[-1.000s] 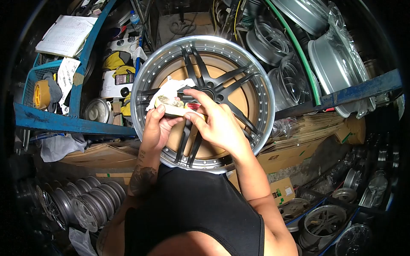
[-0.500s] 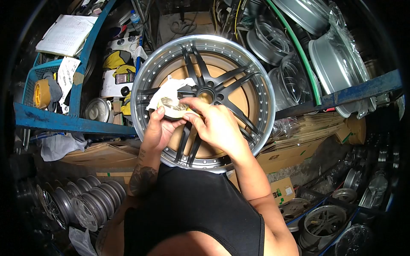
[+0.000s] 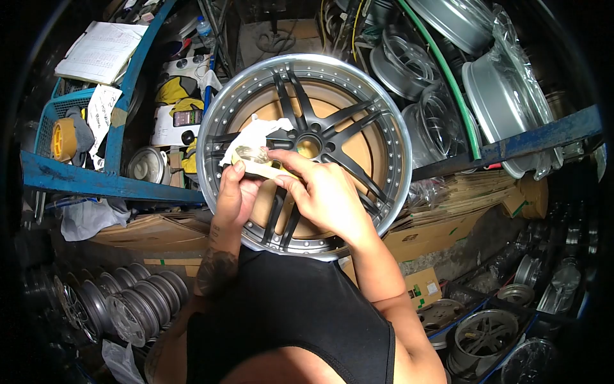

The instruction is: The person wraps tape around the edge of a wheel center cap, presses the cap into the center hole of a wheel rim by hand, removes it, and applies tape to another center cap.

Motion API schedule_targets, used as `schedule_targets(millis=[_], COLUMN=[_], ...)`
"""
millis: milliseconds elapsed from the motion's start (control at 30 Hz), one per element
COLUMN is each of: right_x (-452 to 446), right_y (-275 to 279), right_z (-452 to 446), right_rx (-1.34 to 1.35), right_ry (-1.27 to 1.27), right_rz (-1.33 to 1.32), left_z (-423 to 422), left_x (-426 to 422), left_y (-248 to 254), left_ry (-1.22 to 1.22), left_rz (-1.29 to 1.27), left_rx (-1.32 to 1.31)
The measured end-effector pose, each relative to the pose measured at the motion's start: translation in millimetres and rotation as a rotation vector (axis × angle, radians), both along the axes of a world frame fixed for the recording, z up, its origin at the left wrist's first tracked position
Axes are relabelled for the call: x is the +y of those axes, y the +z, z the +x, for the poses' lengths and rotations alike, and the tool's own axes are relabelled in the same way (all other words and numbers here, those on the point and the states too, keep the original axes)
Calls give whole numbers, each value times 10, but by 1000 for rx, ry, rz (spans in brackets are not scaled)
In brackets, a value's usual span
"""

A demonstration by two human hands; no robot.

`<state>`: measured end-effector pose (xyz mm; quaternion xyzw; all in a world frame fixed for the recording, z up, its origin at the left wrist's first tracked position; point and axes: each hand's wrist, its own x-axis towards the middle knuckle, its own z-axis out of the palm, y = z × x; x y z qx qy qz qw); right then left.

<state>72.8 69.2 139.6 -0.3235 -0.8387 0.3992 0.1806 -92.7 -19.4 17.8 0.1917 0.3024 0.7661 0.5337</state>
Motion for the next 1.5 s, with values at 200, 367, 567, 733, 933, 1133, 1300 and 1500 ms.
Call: schedule_targets(millis=[200, 367, 567, 733, 933, 1133, 1300, 1500], right_x=[-13, 24, 44, 62, 72, 92, 76, 38], right_y=[3, -61, -36, -45, -87, -41, 16, 49], right_z=[22, 2, -36, -44, -55, -45, -28, -20], right_rx=[-6, 24, 52, 25, 47, -23, -65, -43], right_ry=[0, 3, 6, 22, 40, -24, -47, 55], right_rz=[16, 30, -1, -18, 82, 171, 133, 99], left_z=[-82, -50, -53, -36, -22, 65, 217, 108], left_x=[-25, -26, -21, -19, 14, 29, 87, 59], left_y=[29, 83, 31, 76, 119, 230, 192, 200], left_ry=[42, -8, -65, -74, -153, -134, 142, 174], left_rz=[-20, 11, 34, 29, 66, 9, 63, 2], left_rx=[103, 37, -56, -54, -147, 32, 388, 366])
